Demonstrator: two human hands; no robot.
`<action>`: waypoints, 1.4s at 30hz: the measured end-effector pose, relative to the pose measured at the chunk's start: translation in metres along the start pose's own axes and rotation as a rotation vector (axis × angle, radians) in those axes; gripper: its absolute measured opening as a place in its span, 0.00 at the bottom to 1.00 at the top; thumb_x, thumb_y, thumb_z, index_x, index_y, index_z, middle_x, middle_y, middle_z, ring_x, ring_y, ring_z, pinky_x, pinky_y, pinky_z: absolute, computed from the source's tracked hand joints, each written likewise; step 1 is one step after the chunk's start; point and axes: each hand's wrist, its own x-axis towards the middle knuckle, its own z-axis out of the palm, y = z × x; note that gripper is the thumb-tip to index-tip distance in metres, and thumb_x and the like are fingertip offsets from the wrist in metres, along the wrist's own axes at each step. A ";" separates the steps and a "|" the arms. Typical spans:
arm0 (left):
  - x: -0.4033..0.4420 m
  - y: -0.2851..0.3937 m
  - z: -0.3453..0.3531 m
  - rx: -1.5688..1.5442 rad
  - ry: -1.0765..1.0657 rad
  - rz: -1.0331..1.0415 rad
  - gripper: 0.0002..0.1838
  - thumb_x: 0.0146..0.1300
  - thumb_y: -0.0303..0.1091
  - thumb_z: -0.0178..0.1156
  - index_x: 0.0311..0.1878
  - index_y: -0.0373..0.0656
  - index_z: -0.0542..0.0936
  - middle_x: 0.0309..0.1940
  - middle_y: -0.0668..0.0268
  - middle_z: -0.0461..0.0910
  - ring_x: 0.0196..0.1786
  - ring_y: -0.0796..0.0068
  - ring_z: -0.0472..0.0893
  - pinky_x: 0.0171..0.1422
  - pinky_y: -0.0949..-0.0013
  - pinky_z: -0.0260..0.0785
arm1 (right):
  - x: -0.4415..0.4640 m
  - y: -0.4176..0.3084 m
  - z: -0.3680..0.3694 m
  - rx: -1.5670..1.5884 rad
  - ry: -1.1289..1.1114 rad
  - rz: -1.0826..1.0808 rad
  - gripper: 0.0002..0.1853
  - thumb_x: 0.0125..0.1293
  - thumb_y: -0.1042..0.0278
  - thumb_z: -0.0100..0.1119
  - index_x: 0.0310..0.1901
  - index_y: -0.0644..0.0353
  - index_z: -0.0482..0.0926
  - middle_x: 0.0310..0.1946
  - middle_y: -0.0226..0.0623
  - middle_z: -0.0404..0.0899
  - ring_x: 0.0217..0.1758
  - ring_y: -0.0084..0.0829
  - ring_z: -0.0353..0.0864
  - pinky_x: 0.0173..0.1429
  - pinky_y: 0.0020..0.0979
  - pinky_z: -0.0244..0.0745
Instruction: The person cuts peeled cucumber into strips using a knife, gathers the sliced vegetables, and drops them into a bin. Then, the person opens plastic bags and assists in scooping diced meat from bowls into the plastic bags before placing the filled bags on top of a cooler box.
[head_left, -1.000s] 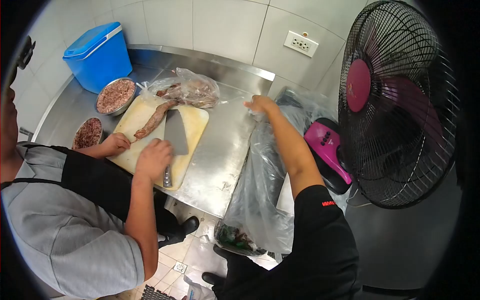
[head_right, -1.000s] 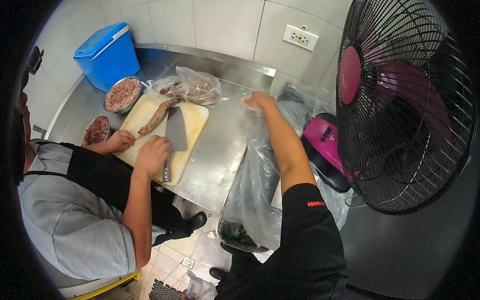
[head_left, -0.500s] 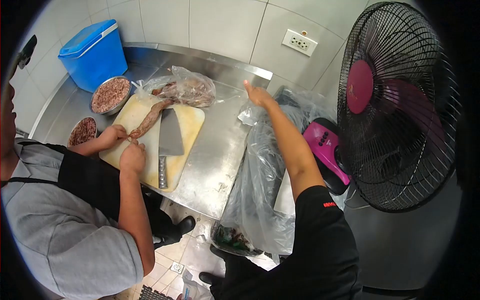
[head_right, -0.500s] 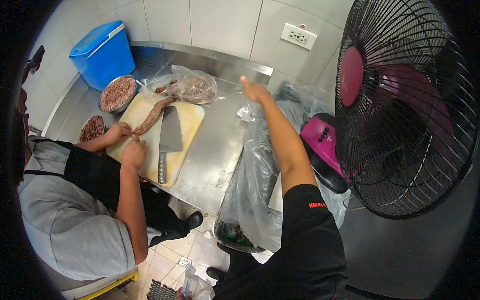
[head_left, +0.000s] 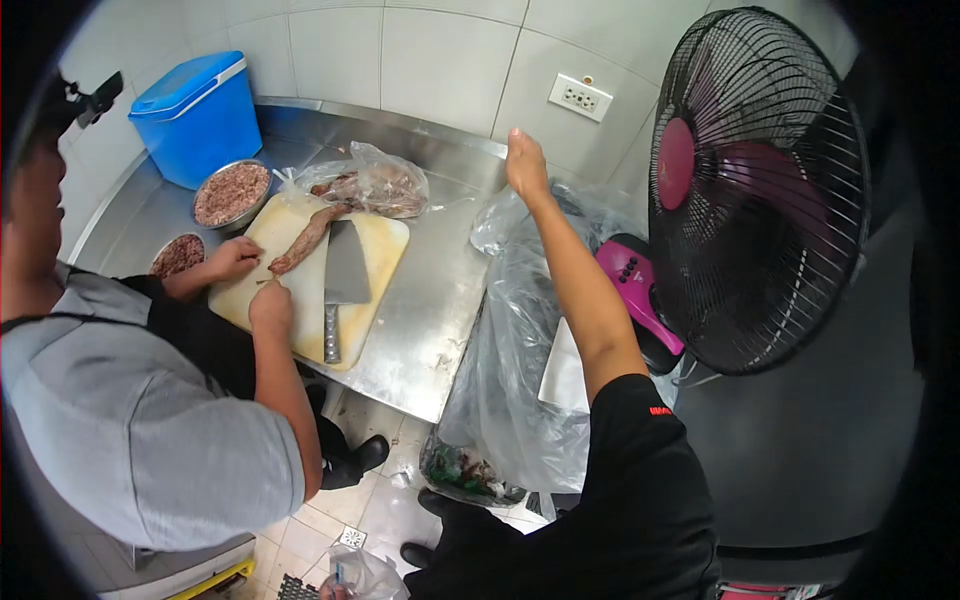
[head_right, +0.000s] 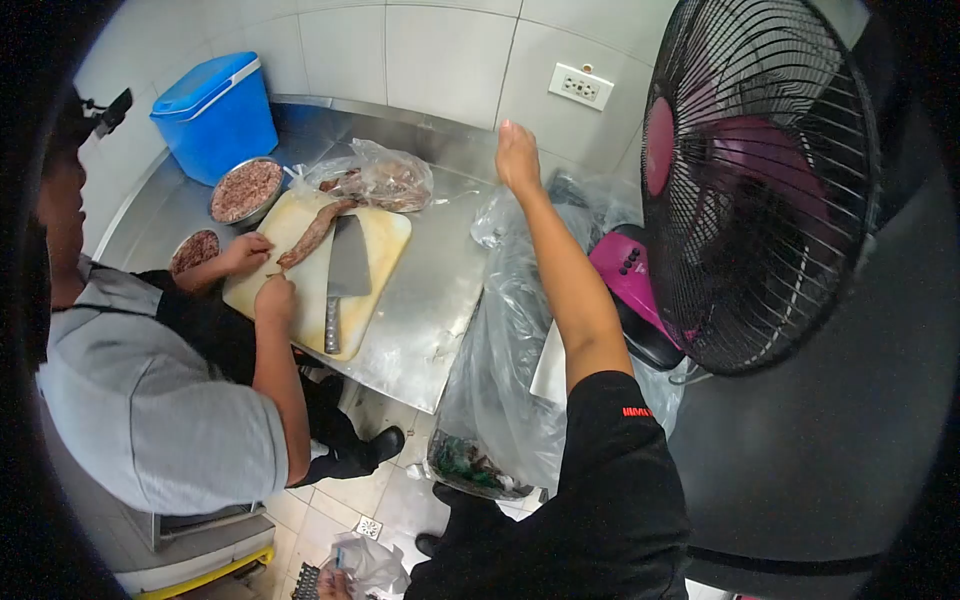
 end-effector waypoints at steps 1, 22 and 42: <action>-0.003 0.015 -0.010 -0.003 0.018 0.063 0.23 0.73 0.41 0.50 0.65 0.36 0.69 0.53 0.57 0.77 0.47 0.65 0.78 0.49 0.66 0.72 | 0.002 -0.015 -0.009 0.010 -0.031 -0.019 0.22 0.74 0.55 0.40 0.40 0.69 0.76 0.42 0.62 0.77 0.46 0.60 0.74 0.55 0.51 0.68; -0.119 -0.044 -0.297 -0.452 0.357 0.788 0.07 0.53 0.29 0.56 0.35 0.39 0.74 0.62 0.47 0.70 0.61 0.63 0.71 0.64 0.63 0.60 | -0.425 -0.615 -0.047 0.983 -0.941 -0.664 0.27 0.64 0.61 0.64 0.60 0.68 0.71 0.50 0.48 0.78 0.55 0.36 0.77 0.57 0.33 0.72; -0.026 0.006 -0.526 -0.609 0.404 1.024 0.07 0.43 0.20 0.52 0.28 0.38 0.71 0.62 0.31 0.66 0.59 0.49 0.77 0.58 0.59 0.70 | -0.510 -0.751 0.223 1.103 -2.246 0.019 0.36 0.71 0.36 0.45 0.57 0.67 0.75 0.44 0.34 0.81 0.44 0.22 0.78 0.50 0.25 0.74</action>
